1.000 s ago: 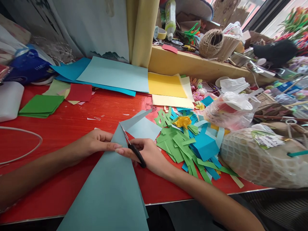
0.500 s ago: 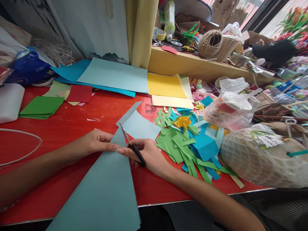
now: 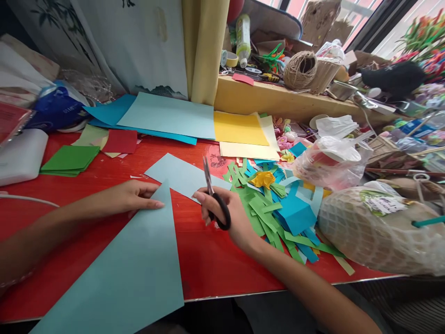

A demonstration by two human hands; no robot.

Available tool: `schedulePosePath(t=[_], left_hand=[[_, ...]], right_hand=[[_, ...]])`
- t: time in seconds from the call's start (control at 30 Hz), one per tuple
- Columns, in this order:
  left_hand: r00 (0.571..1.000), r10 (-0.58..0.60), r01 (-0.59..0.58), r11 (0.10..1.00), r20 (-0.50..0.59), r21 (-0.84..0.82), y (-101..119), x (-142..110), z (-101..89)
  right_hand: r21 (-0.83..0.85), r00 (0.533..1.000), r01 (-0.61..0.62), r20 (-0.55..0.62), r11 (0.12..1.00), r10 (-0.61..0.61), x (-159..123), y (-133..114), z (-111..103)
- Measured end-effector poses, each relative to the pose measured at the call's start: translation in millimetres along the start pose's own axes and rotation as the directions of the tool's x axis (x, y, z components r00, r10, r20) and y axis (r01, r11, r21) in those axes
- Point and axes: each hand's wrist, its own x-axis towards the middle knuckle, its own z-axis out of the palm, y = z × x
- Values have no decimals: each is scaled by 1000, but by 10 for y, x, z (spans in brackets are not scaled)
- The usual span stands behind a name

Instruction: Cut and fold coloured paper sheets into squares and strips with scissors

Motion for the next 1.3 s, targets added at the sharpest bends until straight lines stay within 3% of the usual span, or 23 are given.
schedulePosePath(t=[0.1, 0.2, 0.3, 0.4, 0.57, 0.77, 0.83, 0.93, 1.03, 1.1, 1.17, 1.23, 1.3], left_hand=[[992, 46, -41, 998, -116, 46, -59, 49, -57], [987, 91, -88, 996, -132, 24, -78, 80, -57], [984, 98, -96, 995, -149, 25, -61, 81, -36], [983, 88, -84, 996, -160, 27, -38, 68, -21], [991, 99, -96, 995, -91, 29, 26, 11, 38], [980, 103, -124, 985, 169, 123, 145, -115, 253], [965, 126, -152, 983, 230, 99, 147, -127, 307], [956, 147, -161, 986, 255, 38, 129, -114, 336], [959, 165, -160, 986, 230, -38, 128, -103, 332], [965, 177, -161, 982, 193, -95, 138, -112, 326], [972, 195, -176, 973, 128, -147, 140, -130, 313], [975, 221, -212, 957, 29, -197, 128, -145, 287], [962, 252, -271, 925, -101, -266, 107, -146, 248]], right_hand=[[-22, 999, 27, -42, 999, -28, 5, -21, -46], [-70, 1000, -23, -16, 997, 22, 9, -35, -44], [-212, 999, -36, 11, 977, 39, 15, -58, -38], [-410, 999, 32, -16, 912, -42, 38, -69, -80], [-712, 980, 61, -91, 700, -177, 147, -6, -255], [-897, 916, 12, -167, 441, -364, 341, 84, -455], [-951, 893, -18, -154, 309, -423, 387, 106, -506], [-996, 894, -48, -74, 71, -442, 430, 145, -586], [-997, 881, -56, -21, -59, -473, 453, 174, -643], [-998, 867, 22, 46, -54, -496, 451, 169, -633], [-972, 882, 237, 212, 6, -422, 421, 139, -562], [-883, 872, 447, 394, 145, -290, 355, 89, -431], [-789, 862, 507, 465, 346, -204, 260, 33, -270]])
